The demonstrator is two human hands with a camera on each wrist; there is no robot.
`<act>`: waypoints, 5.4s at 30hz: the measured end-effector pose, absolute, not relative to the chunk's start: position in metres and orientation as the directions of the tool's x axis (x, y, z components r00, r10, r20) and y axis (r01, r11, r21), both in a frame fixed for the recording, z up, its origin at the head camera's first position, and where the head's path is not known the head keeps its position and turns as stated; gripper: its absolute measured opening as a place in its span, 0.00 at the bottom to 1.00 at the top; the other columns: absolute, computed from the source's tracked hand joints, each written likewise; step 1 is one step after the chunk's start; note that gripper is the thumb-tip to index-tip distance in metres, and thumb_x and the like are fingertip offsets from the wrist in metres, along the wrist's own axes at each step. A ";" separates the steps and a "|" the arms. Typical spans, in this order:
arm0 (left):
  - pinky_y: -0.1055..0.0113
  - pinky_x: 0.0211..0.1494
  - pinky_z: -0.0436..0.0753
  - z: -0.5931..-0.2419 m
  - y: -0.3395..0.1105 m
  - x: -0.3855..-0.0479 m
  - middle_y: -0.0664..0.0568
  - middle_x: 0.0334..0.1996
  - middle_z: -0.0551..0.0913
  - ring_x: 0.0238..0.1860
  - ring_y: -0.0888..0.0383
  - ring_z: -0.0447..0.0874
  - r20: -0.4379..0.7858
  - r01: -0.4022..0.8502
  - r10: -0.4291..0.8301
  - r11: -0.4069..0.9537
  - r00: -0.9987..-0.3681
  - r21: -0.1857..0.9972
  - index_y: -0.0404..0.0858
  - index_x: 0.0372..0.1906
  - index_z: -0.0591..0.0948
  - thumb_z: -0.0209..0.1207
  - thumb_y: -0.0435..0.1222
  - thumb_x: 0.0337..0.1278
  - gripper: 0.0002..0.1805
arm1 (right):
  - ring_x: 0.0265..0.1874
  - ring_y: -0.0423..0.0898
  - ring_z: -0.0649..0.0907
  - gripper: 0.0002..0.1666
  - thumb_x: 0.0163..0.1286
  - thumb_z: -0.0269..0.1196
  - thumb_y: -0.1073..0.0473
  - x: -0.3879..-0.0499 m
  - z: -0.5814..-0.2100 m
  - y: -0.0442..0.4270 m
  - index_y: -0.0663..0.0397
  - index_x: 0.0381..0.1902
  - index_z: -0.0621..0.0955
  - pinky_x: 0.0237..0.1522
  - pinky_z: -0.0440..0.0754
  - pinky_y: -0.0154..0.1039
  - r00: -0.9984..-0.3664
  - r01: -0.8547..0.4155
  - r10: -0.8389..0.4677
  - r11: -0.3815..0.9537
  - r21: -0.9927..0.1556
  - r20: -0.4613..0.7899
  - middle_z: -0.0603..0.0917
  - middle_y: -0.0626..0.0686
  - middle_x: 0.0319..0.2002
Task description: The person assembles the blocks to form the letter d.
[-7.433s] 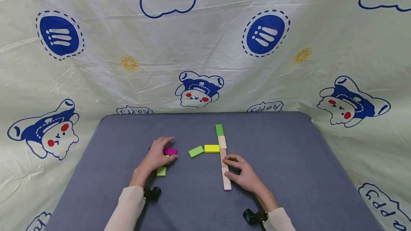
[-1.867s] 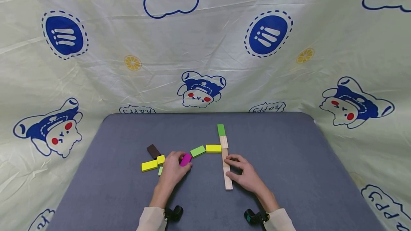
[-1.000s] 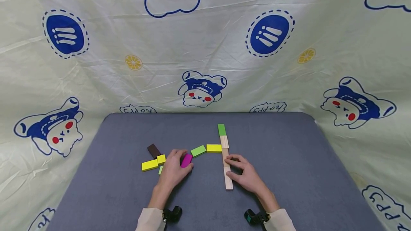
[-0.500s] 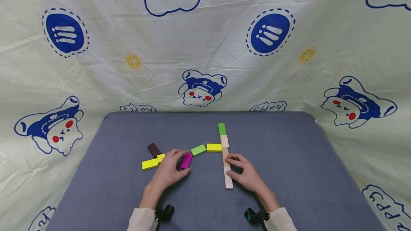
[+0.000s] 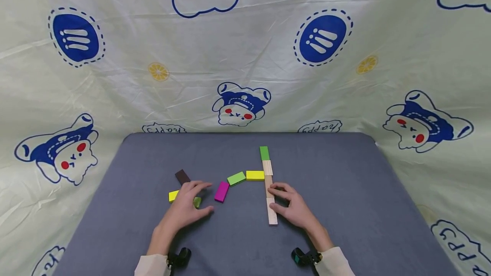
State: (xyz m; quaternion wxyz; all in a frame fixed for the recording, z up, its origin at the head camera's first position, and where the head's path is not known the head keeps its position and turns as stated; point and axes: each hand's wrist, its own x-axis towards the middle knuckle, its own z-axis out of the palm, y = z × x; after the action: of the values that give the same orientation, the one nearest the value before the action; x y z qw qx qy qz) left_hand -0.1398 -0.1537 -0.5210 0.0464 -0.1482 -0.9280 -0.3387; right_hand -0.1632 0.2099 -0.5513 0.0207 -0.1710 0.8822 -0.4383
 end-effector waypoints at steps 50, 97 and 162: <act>0.60 0.45 0.81 -0.529 -0.233 -0.145 0.50 0.44 0.86 0.41 0.56 0.80 0.140 0.186 0.127 0.770 -0.982 0.611 0.40 0.46 0.89 0.74 0.34 0.52 0.15 | 0.67 0.56 0.76 0.26 0.66 0.72 0.57 -0.160 -0.550 0.208 0.55 0.62 0.84 0.68 0.71 0.62 -0.943 -0.273 -0.313 0.542 -0.795 0.111 0.80 0.50 0.63; 0.59 0.56 0.81 -0.511 -0.131 -0.132 0.58 0.45 0.81 0.50 0.59 0.76 0.049 0.418 0.497 0.668 -0.866 0.616 0.45 0.49 0.89 0.72 0.35 0.56 0.14 | 0.68 0.56 0.75 0.27 0.67 0.72 0.55 -0.162 -0.551 0.209 0.54 0.63 0.83 0.68 0.70 0.63 -0.941 -0.275 -0.323 0.541 -0.795 0.106 0.79 0.49 0.64; 0.70 0.39 0.83 -0.530 -0.130 -0.133 0.55 0.37 0.84 0.35 0.63 0.81 0.171 0.363 0.349 0.614 -0.921 0.701 0.41 0.42 0.88 0.74 0.35 0.54 0.11 | 0.66 0.55 0.76 0.27 0.67 0.72 0.55 -0.161 -0.552 0.210 0.54 0.62 0.84 0.66 0.73 0.61 -0.935 -0.306 -0.324 0.538 -0.786 0.143 0.80 0.50 0.63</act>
State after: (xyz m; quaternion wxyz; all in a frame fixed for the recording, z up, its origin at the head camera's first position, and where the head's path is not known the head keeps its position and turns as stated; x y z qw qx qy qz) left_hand -0.1327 -0.1304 -0.5296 0.0087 -0.1980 -0.8984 -0.3919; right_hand -0.1608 0.2097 -0.5522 0.0099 -0.1796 0.8767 -0.4461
